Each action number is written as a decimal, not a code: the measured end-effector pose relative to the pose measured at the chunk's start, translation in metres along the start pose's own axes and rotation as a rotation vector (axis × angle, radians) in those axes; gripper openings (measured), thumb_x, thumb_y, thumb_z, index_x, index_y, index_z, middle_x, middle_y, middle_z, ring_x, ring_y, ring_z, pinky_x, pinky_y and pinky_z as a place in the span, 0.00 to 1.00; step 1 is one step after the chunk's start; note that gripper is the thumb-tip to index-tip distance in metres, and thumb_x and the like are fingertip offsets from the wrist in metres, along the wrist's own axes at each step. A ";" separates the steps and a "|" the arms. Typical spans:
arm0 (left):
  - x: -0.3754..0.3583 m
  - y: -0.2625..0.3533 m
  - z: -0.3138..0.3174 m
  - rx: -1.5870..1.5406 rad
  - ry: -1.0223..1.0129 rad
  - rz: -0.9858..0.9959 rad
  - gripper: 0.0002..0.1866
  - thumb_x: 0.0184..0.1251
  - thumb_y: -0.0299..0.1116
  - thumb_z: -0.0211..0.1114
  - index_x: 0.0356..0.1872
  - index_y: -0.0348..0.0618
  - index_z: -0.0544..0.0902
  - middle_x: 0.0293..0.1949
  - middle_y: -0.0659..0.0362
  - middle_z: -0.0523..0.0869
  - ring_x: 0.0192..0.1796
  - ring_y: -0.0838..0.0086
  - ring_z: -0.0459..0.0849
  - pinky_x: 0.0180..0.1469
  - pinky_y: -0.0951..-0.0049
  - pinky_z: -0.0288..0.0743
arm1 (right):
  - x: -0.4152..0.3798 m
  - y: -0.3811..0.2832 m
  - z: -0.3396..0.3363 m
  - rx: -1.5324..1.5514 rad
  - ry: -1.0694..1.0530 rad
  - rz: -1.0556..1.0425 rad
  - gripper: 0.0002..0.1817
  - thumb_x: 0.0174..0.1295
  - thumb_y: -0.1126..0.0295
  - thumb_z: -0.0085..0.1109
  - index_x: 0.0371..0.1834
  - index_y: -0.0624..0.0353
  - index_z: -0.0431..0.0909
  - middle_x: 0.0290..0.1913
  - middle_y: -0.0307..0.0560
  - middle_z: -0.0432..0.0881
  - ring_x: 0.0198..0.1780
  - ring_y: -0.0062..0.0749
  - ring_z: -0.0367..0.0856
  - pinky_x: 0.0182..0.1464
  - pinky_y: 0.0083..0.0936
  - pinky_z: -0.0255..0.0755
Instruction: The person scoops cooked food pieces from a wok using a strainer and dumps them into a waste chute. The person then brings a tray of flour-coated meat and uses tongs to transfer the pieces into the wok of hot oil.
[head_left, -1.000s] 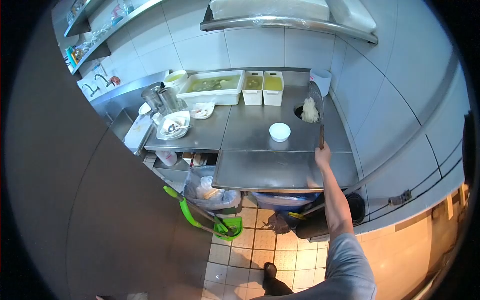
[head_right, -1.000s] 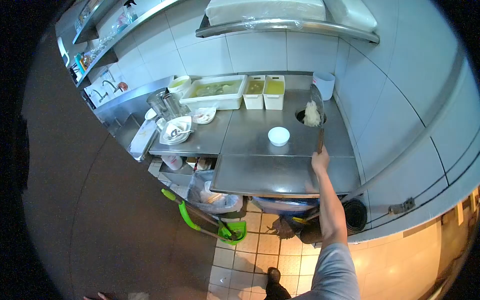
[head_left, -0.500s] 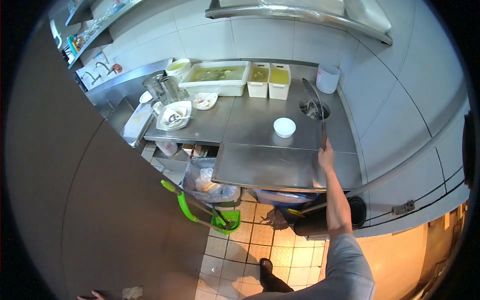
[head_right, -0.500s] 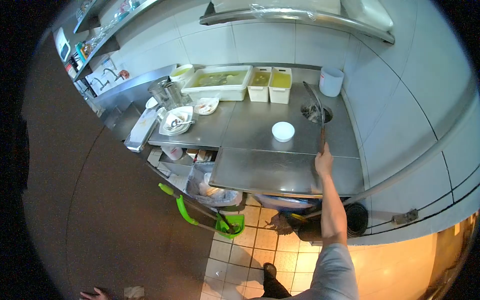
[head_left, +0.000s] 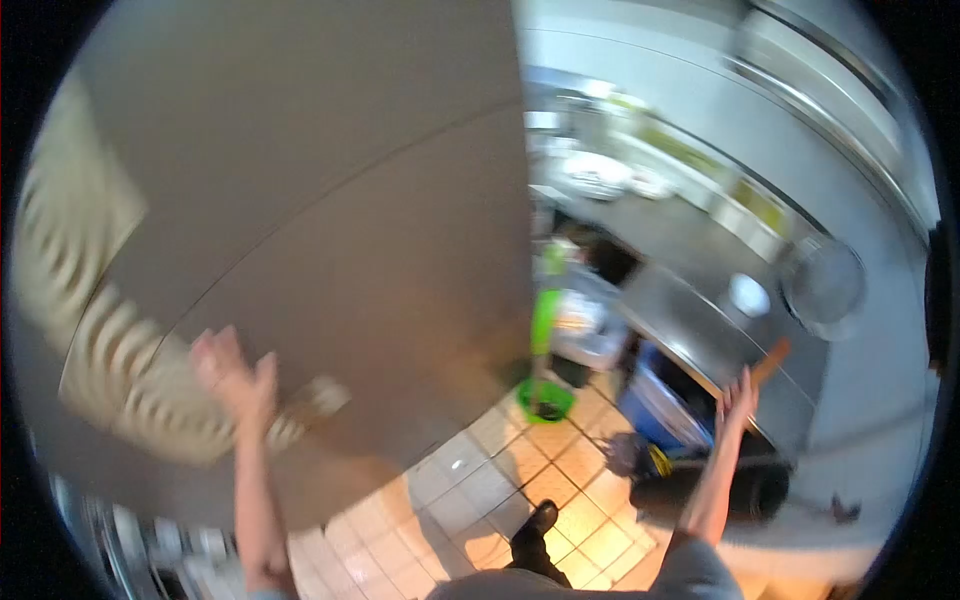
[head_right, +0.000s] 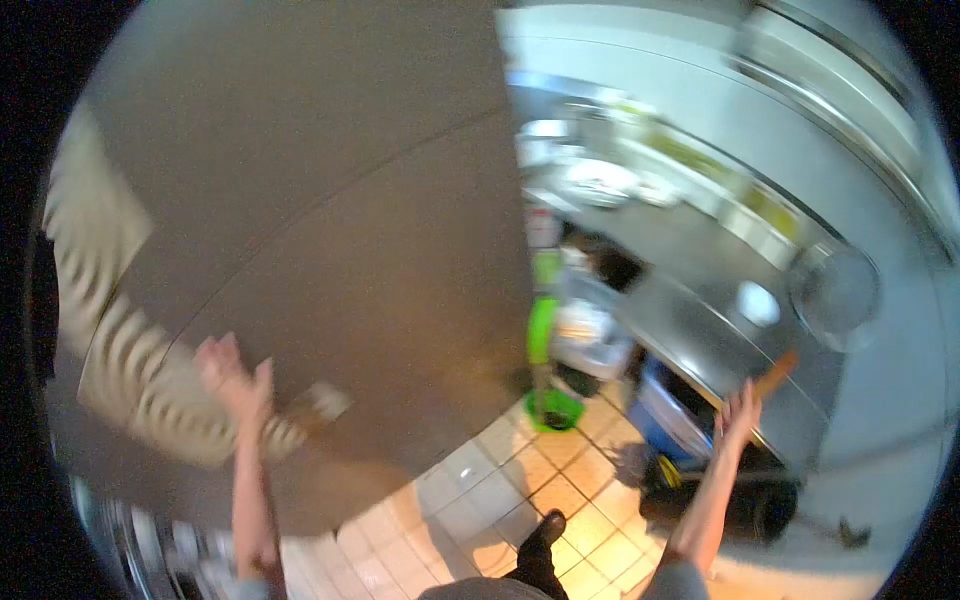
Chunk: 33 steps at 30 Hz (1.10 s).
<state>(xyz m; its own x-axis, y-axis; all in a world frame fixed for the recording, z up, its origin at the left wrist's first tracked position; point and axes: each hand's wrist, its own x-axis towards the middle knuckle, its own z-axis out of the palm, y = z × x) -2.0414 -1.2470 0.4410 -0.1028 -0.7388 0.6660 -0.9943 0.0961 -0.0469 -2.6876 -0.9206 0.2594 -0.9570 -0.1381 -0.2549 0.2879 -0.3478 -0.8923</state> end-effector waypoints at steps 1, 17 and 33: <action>-0.012 -0.003 -0.013 -0.060 -0.011 0.058 0.39 0.55 0.43 0.65 0.69 0.41 0.63 0.73 0.46 0.53 0.76 0.54 0.43 0.75 0.54 0.36 | 0.011 0.047 -0.032 0.122 -0.284 0.137 0.25 0.62 0.50 0.58 0.57 0.52 0.70 0.39 0.43 0.77 0.22 0.16 0.64 0.21 0.18 0.59; -0.706 -0.315 -0.163 -0.196 -1.237 -1.176 0.31 0.57 0.54 0.65 0.56 0.44 0.75 0.60 0.39 0.70 0.59 0.45 0.74 0.56 0.49 0.73 | -0.645 0.137 -0.028 -0.673 -1.360 0.825 0.23 0.70 0.48 0.47 0.22 0.51 0.64 0.11 0.35 0.58 0.09 0.22 0.56 0.09 0.21 0.50; -0.828 -0.601 -0.266 -0.010 -0.537 -1.760 0.32 0.60 0.46 0.62 0.62 0.39 0.70 0.62 0.39 0.71 0.63 0.47 0.71 0.62 0.53 0.67 | -1.072 0.340 0.001 -1.147 -2.225 0.957 0.19 0.64 0.63 0.57 0.18 0.55 0.63 0.09 0.38 0.60 0.05 0.23 0.59 0.05 0.24 0.49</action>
<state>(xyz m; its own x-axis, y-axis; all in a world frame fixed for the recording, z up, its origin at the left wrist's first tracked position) -1.3506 -0.5155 0.1155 0.9337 -0.0841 -0.3480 0.0518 -0.9300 0.3639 -1.5637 -0.8917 0.2293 0.7670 -0.2881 -0.5733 -0.3999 0.4840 -0.7783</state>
